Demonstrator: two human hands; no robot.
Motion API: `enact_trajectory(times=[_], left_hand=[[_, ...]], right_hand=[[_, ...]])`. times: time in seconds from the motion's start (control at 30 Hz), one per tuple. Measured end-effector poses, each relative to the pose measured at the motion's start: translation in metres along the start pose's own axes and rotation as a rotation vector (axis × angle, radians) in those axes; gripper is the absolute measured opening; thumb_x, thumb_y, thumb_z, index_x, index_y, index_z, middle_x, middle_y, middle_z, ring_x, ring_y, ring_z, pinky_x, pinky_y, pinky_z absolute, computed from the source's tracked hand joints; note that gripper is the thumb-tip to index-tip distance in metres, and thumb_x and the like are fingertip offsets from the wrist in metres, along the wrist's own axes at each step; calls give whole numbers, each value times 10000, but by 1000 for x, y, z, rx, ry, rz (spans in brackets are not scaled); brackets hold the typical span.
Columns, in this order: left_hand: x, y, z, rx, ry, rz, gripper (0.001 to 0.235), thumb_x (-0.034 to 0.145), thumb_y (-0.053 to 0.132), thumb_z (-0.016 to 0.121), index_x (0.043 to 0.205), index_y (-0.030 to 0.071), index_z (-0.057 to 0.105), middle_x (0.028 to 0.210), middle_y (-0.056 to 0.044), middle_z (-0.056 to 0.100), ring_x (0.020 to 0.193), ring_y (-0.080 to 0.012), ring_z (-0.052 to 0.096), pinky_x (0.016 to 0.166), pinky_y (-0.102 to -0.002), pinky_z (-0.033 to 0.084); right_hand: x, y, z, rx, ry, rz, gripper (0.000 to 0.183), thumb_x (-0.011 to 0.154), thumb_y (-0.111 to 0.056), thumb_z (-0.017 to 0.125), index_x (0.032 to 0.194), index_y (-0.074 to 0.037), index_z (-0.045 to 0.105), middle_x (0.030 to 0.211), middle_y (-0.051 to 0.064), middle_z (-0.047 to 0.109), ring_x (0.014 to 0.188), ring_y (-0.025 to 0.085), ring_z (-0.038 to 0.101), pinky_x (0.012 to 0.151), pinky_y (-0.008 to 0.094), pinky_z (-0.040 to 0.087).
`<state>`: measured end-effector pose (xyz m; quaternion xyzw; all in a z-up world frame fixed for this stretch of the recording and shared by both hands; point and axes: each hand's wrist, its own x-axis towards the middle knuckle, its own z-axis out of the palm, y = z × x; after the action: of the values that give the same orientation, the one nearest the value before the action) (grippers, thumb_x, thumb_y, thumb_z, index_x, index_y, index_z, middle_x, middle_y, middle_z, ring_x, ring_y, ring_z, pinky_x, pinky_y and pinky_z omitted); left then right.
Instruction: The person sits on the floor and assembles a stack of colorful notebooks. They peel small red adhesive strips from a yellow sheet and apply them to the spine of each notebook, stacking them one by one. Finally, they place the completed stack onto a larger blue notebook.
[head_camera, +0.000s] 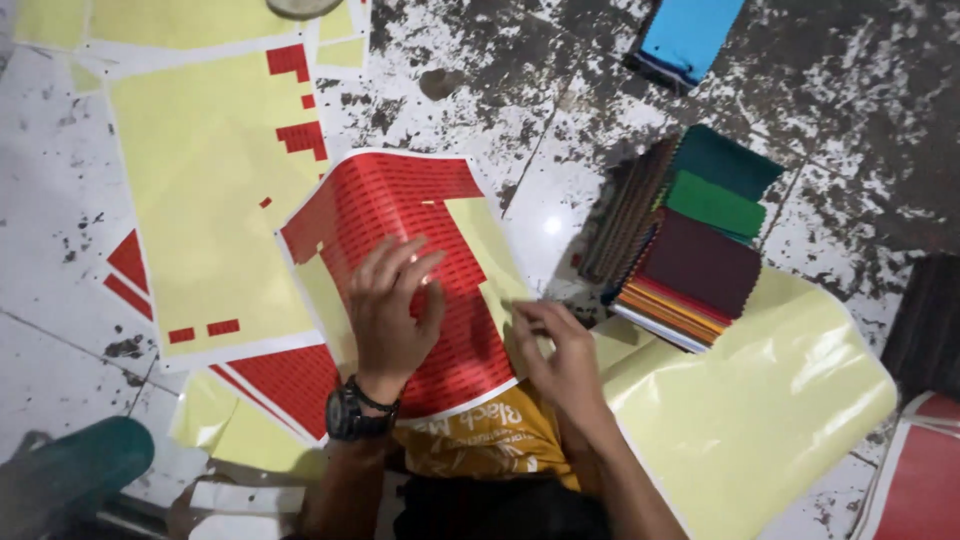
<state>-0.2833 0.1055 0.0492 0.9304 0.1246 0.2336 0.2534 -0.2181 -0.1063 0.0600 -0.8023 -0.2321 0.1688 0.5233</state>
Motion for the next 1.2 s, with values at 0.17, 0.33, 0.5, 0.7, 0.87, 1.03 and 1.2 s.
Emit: enact_trajectory(times=[0.17,0.33,0.5,0.7,0.87,1.03,1.2], left_hand=[[-45,5,3,105,28,-45,467,1097,398,392,1446,134,554,1559,-119,495,1480,-434,406,1223,-600,315],[-80,28,11,167,78,-140,411,1101,276,473,1460,103,572,1591,-131,451,1489,-413,420,1232,-575,323],[-61,40,3,258,154,-133,288,888,144,712,1163,70,754,1374,-186,621,1133,-403,596,1000,-552,494],[-46,62,3,-348,95,-257,122,899,-14,652,971,60,716,869,-74,707,640,-169,606,512,-287,478],[-44,53,10,-520,-9,-362,73,932,55,672,990,62,716,836,-54,713,582,-127,582,526,-268,494],[-43,47,14,-599,-43,-406,111,946,43,667,1053,38,696,845,-45,709,507,-84,495,461,-243,453],[-50,47,26,-745,52,-475,193,837,-22,718,1023,23,746,755,-77,679,457,-69,540,395,-220,500]], right_hand=[[26,6,33,-108,5,108,331,1017,-260,566,1223,-30,684,1119,147,701,904,247,691,748,348,592],[15,13,38,-238,-46,175,519,975,-490,566,1216,-47,692,1061,164,685,929,279,675,799,422,567],[3,22,45,-248,98,155,443,902,-428,733,1166,-73,743,990,88,695,859,225,664,753,360,544],[-2,9,48,-261,254,25,356,860,-284,811,1094,-19,774,997,151,775,897,249,726,795,349,604],[-6,9,58,-337,362,-41,294,865,-265,821,1043,-33,793,987,139,788,883,255,750,807,364,611],[-2,4,58,-346,359,-100,250,862,-230,828,1008,-30,793,967,134,790,840,241,756,781,348,621],[3,5,53,-80,372,226,379,748,-190,933,1042,-16,770,837,174,762,776,301,728,686,401,601]])
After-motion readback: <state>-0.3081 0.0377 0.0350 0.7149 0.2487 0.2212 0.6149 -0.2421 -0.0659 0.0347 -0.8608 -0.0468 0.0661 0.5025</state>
